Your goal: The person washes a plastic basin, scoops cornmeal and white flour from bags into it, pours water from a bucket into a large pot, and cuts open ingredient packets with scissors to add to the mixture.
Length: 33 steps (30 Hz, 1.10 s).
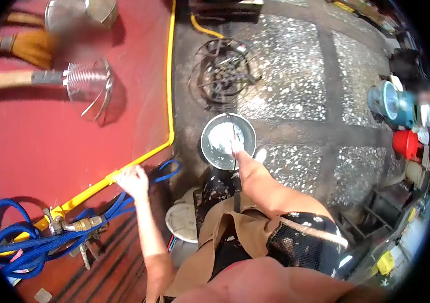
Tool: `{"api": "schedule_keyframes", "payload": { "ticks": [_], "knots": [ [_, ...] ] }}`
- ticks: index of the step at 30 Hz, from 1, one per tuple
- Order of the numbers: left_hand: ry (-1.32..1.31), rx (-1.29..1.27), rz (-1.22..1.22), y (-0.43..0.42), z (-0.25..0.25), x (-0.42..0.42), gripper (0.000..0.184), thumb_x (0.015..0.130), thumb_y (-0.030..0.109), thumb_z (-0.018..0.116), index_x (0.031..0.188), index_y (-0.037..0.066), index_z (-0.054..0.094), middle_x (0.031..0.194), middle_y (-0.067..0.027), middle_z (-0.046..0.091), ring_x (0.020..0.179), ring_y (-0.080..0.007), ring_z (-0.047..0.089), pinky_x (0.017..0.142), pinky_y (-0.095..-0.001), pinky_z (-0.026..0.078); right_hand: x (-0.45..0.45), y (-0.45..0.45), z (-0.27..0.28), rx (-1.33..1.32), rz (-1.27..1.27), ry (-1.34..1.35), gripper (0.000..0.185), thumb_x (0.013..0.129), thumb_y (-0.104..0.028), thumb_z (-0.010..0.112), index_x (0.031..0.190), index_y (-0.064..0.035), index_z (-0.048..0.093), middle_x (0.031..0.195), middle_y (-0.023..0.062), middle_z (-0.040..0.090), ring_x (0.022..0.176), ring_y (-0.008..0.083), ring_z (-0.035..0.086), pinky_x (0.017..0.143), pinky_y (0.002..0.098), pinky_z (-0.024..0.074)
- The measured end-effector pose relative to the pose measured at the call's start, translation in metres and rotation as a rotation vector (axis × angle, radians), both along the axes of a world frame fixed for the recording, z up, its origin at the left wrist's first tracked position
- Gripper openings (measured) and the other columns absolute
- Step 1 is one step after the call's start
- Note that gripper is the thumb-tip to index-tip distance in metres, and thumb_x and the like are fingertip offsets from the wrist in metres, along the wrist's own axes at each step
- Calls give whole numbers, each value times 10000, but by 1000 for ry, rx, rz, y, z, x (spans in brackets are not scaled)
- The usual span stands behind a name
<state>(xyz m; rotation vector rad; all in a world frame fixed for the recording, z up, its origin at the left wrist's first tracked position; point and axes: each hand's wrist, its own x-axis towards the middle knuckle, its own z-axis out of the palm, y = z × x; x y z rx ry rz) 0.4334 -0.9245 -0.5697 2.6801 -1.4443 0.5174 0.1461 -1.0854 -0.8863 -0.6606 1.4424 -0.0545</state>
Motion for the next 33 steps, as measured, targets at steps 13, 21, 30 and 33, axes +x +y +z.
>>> {"api": "schedule_keyframes", "payload": {
  "ticks": [13, 21, 30, 33],
  "knots": [
    [308, 993, 301, -16, 28, -6, 582, 731, 437, 548, 1204, 97, 529, 1255, -109, 510, 1252, -236, 376, 1102, -444, 113, -357, -137, 34, 83, -768, 19, 332, 865, -399, 501, 797, -80, 561, 569, 60, 527, 458, 207, 535, 388, 364, 425],
    [481, 1262, 438, -256, -46, -31, 519, 824, 337, 490, 1268, 73, 457, 1254, -172, 504, 1218, -279, 429, 1007, -430, 314, -519, -284, 112, 219, -1233, 169, 432, 814, -583, 469, 739, -158, 440, 475, -13, 345, 363, 168, 357, 358, 356, 327],
    [1024, 546, -5, -781, -54, -102, 317, 814, 272, 518, 1005, 36, 609, 991, -195, 629, 999, -314, 589, 863, -358, 450, -613, -502, 233, 300, -1507, 425, 638, 777, -762, 268, 554, -165, 289, 448, 8, 237, 404, 188, 248, 436, 338, 277],
    [934, 445, 45, -837, -42, -130, 309, 803, 237, 527, 1026, 42, 613, 967, -194, 641, 948, -304, 619, 845, -364, 477, -646, -581, 219, 312, -1472, 429, 624, 782, -746, 293, 549, -167, 287, 444, 13, 249, 393, 190, 248, 423, 346, 292]
  ]
}}
